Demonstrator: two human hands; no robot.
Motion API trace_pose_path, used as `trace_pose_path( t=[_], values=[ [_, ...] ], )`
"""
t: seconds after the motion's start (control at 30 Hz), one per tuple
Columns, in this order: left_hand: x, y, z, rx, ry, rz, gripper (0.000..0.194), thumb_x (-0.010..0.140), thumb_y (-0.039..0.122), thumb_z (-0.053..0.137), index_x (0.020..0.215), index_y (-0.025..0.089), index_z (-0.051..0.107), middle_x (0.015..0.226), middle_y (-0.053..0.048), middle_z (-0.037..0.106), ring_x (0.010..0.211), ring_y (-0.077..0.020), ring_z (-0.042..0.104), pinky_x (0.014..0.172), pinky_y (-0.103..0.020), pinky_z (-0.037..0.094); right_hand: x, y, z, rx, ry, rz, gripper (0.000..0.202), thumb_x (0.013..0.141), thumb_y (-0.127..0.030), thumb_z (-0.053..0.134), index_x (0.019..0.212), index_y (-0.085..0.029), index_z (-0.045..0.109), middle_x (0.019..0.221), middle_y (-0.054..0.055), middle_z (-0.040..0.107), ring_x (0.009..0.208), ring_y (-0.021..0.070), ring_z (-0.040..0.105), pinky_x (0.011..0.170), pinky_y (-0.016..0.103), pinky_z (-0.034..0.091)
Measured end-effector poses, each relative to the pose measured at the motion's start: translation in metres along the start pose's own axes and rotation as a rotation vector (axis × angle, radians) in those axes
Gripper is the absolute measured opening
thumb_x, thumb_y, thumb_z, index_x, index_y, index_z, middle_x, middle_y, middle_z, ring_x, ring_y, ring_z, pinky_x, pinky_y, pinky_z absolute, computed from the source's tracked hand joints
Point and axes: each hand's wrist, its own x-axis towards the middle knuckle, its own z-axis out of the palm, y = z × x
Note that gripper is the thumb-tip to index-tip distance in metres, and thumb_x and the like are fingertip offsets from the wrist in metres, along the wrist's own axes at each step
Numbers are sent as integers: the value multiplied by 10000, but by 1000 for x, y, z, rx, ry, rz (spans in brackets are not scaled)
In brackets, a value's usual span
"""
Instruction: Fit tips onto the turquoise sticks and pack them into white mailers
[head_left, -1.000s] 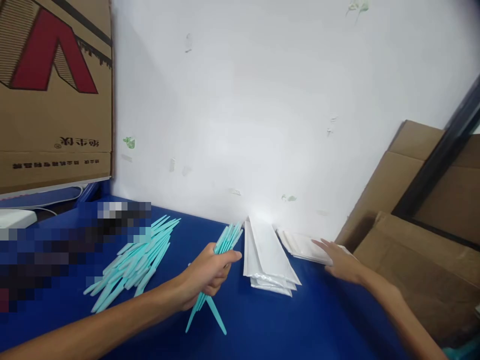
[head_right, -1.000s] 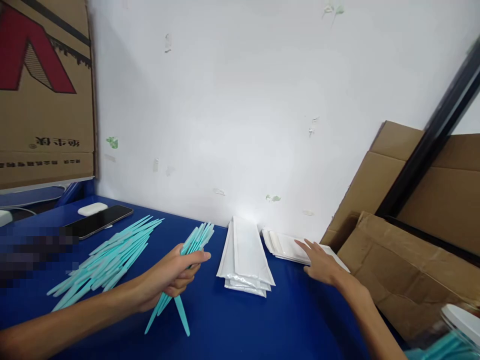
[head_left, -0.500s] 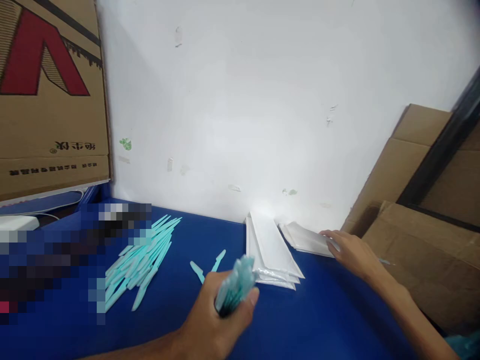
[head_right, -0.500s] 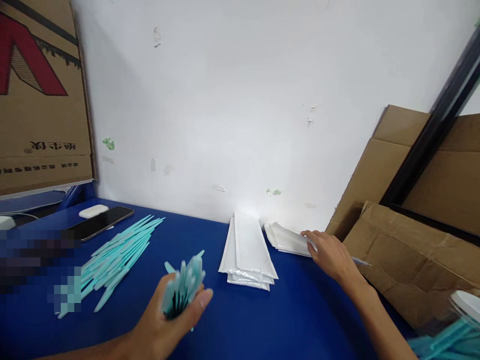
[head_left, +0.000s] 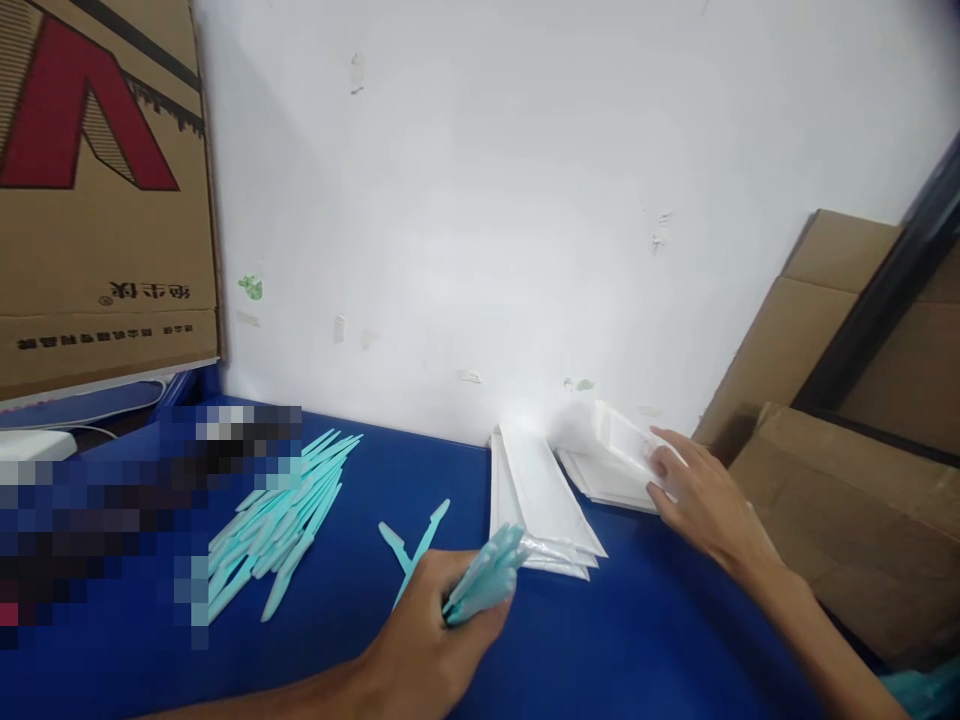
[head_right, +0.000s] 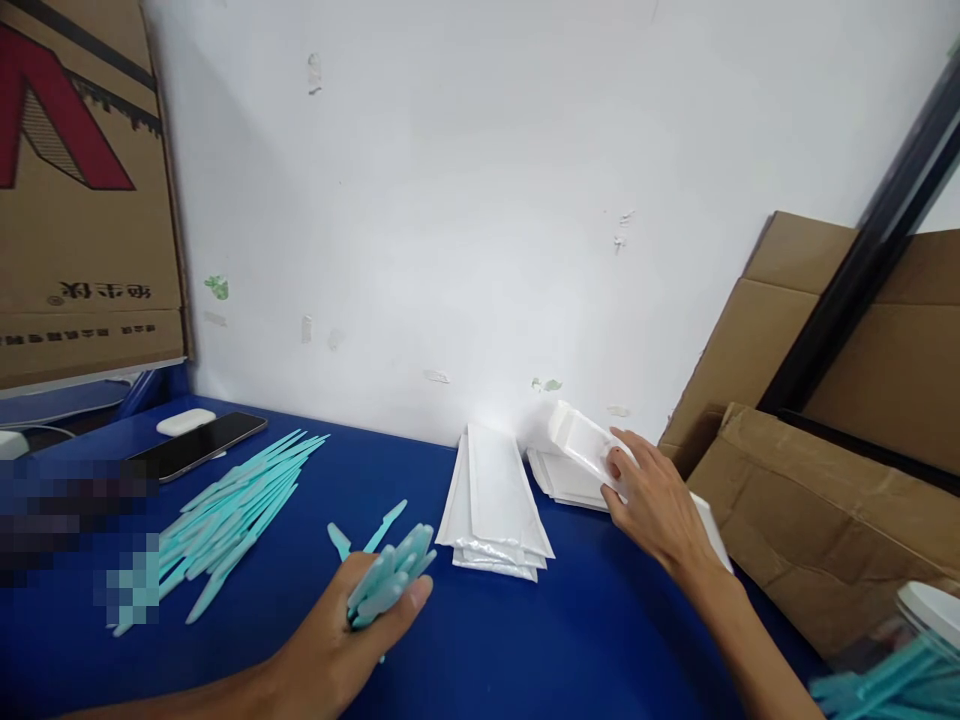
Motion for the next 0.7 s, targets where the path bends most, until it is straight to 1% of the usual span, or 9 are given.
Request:
trace_pose_path(
  t=[0.1, 0.17, 0.23, 0.3, 0.4, 0.47, 0.53, 0.63, 0.7],
  values=[
    [3, 3, -9, 22, 55, 7, 422, 902, 500, 465, 622, 227, 306, 603, 42, 272, 532, -113, 276, 490, -259, 302, 5, -17, -9, 74, 36, -52, 80, 802, -208, 516, 871, -229, 480, 1489, 160, 453, 1311, 357, 480, 1061, 518, 414],
    [7, 4, -15, 29, 119, 27, 423, 897, 500, 475, 620, 228, 306, 597, 45, 268, 534, -111, 267, 488, -261, 282, 7, -33, -18, 118, 63, -106, 114, 795, -175, 519, 888, -225, 475, 1546, 164, 375, 1338, 365, 453, 1084, 553, 392],
    [13, 4, -22, 35, 185, 64, 422, 903, 471, 487, 617, 225, 298, 598, 49, 268, 537, -105, 250, 494, -261, 263, 9, -52, -28, 159, 79, -166, 161, 793, -139, 524, 932, -216, 493, 1571, 161, 324, 1364, 374, 417, 1070, 572, 412],
    [19, 5, -29, 44, 211, 91, 403, 916, 433, 503, 632, 220, 313, 610, 53, 282, 541, -98, 242, 502, -258, 256, 10, -73, -37, 168, 85, -264, 188, 794, -106, 523, 949, -211, 512, 1569, 167, 321, 1382, 377, 392, 1058, 595, 423],
    [26, 7, -39, 81, 210, 87, 339, 936, 436, 511, 704, 210, 412, 643, 52, 348, 555, -100, 281, 517, -256, 269, 9, -103, -46, 160, 65, -438, 240, 787, -49, 495, 972, -195, 539, 1553, 195, 343, 1444, 376, 304, 1074, 617, 412],
    [29, 7, -43, 101, 202, 43, 363, 931, 497, 516, 726, 204, 452, 646, 50, 368, 562, -104, 310, 521, -260, 272, 8, -120, -50, 186, 65, -530, 278, 770, -16, 476, 969, -195, 548, 1566, 190, 333, 1469, 354, 273, 1104, 618, 388],
    [30, 7, -45, 88, 205, -59, 403, 888, 577, 553, 769, 196, 494, 678, 38, 427, 591, -118, 385, 533, -259, 306, 6, -134, -54, 198, 77, -590, 307, 762, 8, 468, 972, -196, 558, 1579, 178, 329, 1479, 348, 262, 1126, 625, 360],
    [30, 4, -44, 41, 245, -244, 527, 791, 649, 637, 998, 174, 534, 884, -27, 577, 759, -190, 552, 614, -279, 422, 3, -148, -60, 223, 52, -618, 329, 750, 20, 489, 985, -196, 568, 1605, 154, 302, 1492, 358, 230, 1154, 631, 313],
    [30, -1, -43, 20, 260, -297, 610, 777, 659, 644, 1112, 170, 501, 1011, -69, 608, 863, -233, 599, 667, -302, 464, 2, -153, -63, 276, -4, -600, 335, 771, -21, 537, 1047, -211, 566, 1637, 129, 232, 1502, 360, 195, 1168, 635, 280]
  ],
)
